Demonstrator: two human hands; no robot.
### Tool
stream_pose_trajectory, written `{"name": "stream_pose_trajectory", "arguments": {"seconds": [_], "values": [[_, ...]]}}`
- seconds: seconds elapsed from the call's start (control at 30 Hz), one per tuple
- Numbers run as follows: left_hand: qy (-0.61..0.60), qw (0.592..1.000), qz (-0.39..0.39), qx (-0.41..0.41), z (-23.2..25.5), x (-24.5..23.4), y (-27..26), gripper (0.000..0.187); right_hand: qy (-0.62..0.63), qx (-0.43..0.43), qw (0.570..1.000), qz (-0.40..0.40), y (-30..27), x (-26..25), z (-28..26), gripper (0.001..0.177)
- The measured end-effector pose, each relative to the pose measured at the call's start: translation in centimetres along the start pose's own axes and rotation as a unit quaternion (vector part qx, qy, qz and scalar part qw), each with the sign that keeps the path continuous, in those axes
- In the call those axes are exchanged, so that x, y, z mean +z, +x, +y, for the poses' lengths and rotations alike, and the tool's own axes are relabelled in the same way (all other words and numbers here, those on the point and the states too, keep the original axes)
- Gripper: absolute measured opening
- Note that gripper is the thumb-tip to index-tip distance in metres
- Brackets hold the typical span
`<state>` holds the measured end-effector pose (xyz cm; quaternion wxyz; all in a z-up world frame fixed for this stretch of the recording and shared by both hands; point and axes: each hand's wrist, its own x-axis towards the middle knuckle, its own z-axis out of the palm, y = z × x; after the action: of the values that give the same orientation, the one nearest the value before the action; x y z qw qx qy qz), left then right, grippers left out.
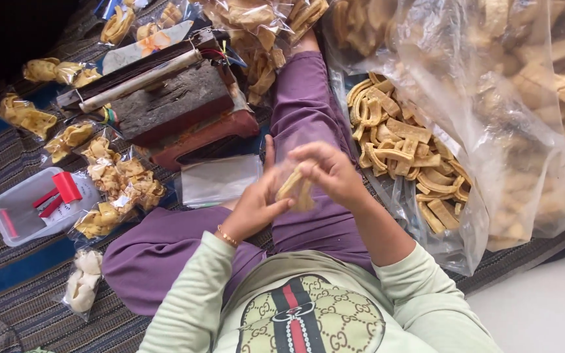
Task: Manually picking up fried snacks and placing them into small plastic bags for packaging while sitting on the floor.
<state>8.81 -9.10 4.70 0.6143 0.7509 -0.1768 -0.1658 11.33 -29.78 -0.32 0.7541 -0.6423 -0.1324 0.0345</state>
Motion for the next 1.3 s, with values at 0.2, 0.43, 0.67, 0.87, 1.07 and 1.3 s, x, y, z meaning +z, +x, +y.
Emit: {"name": "stream_pose_trajectory", "arguments": {"seconds": [0.2,0.43,0.67,0.87,1.07,1.3], "values": [[-0.231,0.958,0.022,-0.167,-10.9,1.2,-6.0,0.052,-0.429,0.027,0.892,0.141,1.4,-16.1,12.8,0.049],[-0.4,0.899,0.026,-0.179,-9.7,2.8,-9.5,0.063,-0.712,0.249,0.656,0.025,-5.2,-23.1,18.3,0.057],[-0.411,0.896,0.014,-0.166,-8.0,3.0,-8.8,0.063,-0.734,0.285,0.613,0.073,-7.8,-26.6,19.7,0.025],[-0.439,0.883,0.051,-0.155,-7.6,3.3,-8.2,0.068,-0.729,0.139,0.661,0.115,-3.4,-21.6,19.7,0.03],[-0.443,0.876,0.102,-0.16,-7.9,1.9,-8.3,0.071,-0.649,0.192,0.71,0.193,-1.2,-19.7,19.3,0.018],[-0.405,0.897,0.089,-0.156,-8.0,0.6,-6.3,0.07,-0.64,0.192,0.731,0.139,-1.7,-20.4,17.5,0.028]]}}
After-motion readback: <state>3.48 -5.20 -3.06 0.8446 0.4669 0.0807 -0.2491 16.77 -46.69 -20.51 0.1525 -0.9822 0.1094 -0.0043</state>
